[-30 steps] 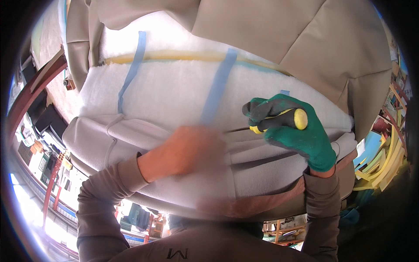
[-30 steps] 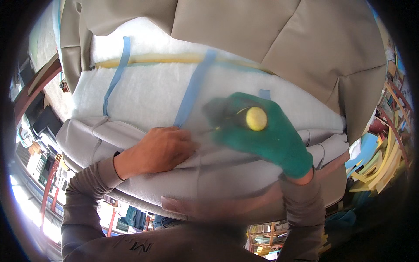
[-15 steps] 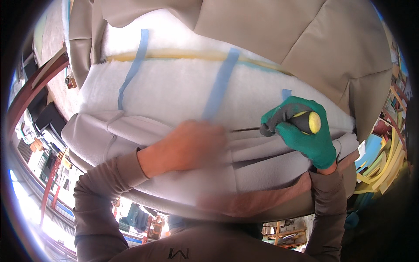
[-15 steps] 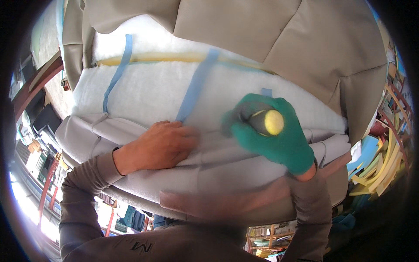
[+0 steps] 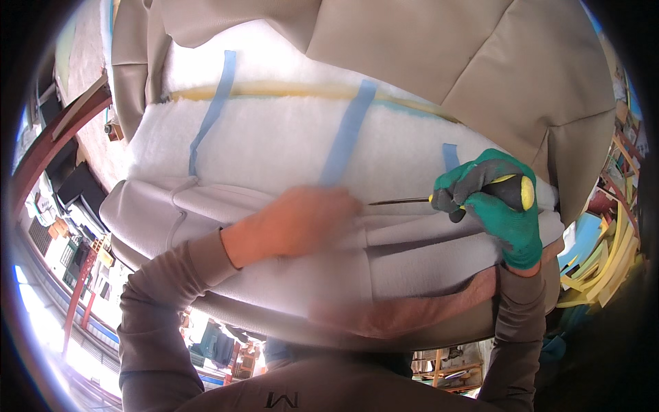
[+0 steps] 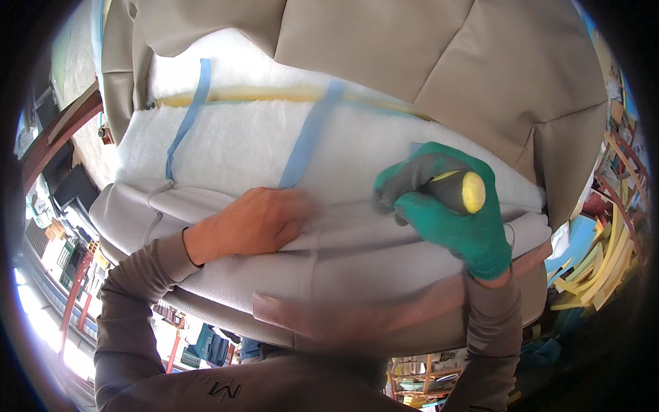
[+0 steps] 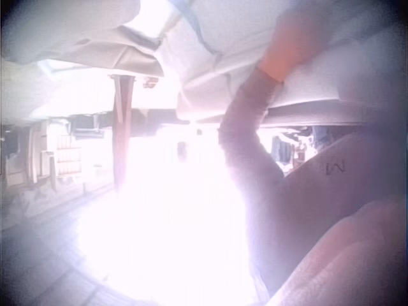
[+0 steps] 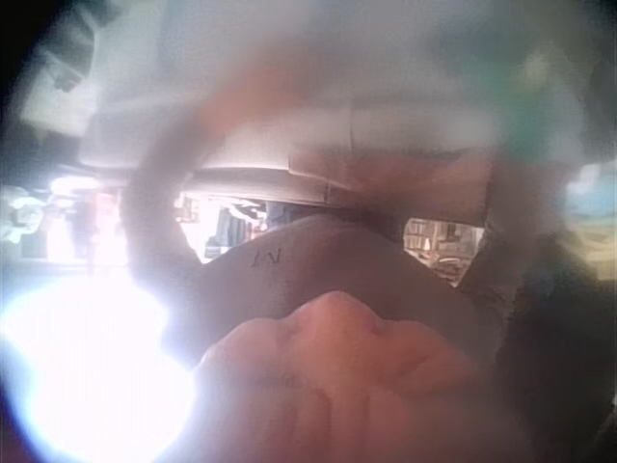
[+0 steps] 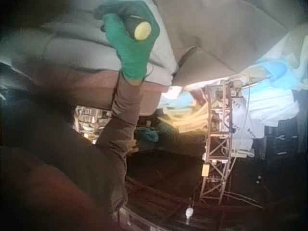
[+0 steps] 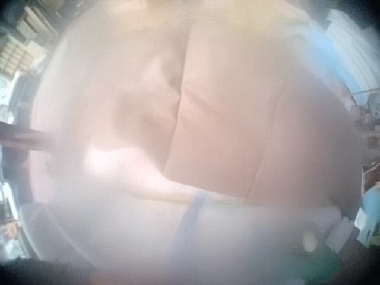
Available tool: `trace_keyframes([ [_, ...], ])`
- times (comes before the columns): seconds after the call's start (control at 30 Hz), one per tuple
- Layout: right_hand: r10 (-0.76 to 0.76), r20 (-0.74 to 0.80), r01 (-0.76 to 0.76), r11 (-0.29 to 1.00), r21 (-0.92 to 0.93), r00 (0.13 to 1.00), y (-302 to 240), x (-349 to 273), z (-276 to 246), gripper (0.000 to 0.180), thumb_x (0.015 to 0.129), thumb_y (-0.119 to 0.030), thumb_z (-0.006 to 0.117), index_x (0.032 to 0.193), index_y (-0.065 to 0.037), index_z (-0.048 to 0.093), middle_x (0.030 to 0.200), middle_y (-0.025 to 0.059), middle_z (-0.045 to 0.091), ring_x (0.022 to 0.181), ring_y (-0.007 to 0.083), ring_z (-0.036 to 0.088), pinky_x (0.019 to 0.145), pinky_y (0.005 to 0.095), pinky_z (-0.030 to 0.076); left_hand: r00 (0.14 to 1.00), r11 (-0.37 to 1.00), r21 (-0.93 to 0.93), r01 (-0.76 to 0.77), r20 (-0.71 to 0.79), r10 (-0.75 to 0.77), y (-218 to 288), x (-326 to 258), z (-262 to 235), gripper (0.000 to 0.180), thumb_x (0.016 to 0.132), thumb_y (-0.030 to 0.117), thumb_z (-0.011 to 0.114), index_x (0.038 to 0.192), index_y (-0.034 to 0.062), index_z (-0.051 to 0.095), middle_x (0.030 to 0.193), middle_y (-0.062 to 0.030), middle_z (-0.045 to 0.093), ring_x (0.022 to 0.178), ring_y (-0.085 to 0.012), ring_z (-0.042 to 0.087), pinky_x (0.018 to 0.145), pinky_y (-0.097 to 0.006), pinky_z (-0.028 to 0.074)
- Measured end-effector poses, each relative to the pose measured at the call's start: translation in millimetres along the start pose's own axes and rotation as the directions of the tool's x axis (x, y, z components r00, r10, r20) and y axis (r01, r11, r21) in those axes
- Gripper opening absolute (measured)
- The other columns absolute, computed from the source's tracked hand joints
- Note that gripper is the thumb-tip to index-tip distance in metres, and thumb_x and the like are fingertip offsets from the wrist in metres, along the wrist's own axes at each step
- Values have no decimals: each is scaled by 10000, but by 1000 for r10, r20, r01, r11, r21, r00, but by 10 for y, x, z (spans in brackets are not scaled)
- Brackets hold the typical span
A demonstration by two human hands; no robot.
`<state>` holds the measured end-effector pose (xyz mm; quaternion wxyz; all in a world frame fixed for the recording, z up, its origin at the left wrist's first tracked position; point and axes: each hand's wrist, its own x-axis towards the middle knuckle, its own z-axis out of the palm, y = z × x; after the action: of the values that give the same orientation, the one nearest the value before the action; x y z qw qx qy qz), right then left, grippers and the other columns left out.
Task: The person fits a beige fabric cover over a chair, smoothing and tucking the material around the seat and back. They then use a yellow-handled screwdriver to staple the fabric to the underside of the chair, working along the edges to secure the cover.
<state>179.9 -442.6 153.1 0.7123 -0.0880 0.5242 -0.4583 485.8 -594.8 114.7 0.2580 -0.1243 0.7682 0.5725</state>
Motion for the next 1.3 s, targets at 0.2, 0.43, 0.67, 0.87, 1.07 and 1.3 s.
trace_keyframes([
  [0.2, 27, 24, -27, 999, -29, 999, 16, 27, 44, 136, 916, 9, 710, 1046, 25, 749, 1090, 123, 772, 882, 134, 678, 791, 284, 552, 993, 996, 74, 53, 103, -60, 75, 33, -23, 377, 944, 160, 658, 1312, 101, 716, 1107, -182, 622, 955, -429, 686, 860, -548, 571],
  [0.43, -21, 41, 28, 982, -185, 999, 44, 79, 101, 128, 912, 37, 728, 1032, 4, 760, 1076, 87, 782, 910, 114, 678, 822, 288, 547, 998, 956, 293, -19, 68, -1, 5, 95, -13, 182, 931, 235, 691, 1081, 165, 766, 1021, -110, 594, 995, -318, 617, 843, -478, 482],
  [0.67, -2, 86, 8, 998, -69, 996, 195, 117, 165, 159, 921, 46, 742, 1069, -8, 759, 1063, 76, 789, 973, 122, 711, 840, 294, 565, 999, 922, 387, -27, 39, 13, 25, 67, -46, 142, 929, 266, 702, 824, 171, 685, 965, -72, 575, 944, -283, 583, 810, -447, 430],
  [0.87, -66, 108, 91, 966, -242, 992, 274, 124, 149, 154, 901, 85, 690, 1029, 20, 748, 1007, 89, 789, 900, 152, 731, 806, 306, 588, 999, 918, 396, -40, 24, 33, 14, 49, -40, 151, 916, 272, 713, 812, 165, 687, 942, -70, 567, 938, -273, 579, 824, -442, 429],
  [1.07, 9, 35, -4, 991, -135, 999, -1, 13, 65, 172, 918, 61, 709, 1075, 22, 767, 1005, 77, 800, 895, 128, 721, 824, 291, 576, 998, 918, 391, -57, 49, 42, 14, 24, -65, 153, 915, 260, 709, 807, 153, 696, 935, -72, 575, 942, -276, 589, 817, -440, 448],
  [1.3, 78, 49, -74, 993, -89, 996, 212, 169, 284, 169, 944, 64, 701, 1095, 4, 749, 1075, 58, 799, 940, 107, 723, 854, 279, 584, 997, 929, 362, -77, 21, 74, 36, -7, -59, 172, 907, 260, 722, 789, 138, 699, 929, -67, 596, 926, -270, 619, 817, -439, 490],
])
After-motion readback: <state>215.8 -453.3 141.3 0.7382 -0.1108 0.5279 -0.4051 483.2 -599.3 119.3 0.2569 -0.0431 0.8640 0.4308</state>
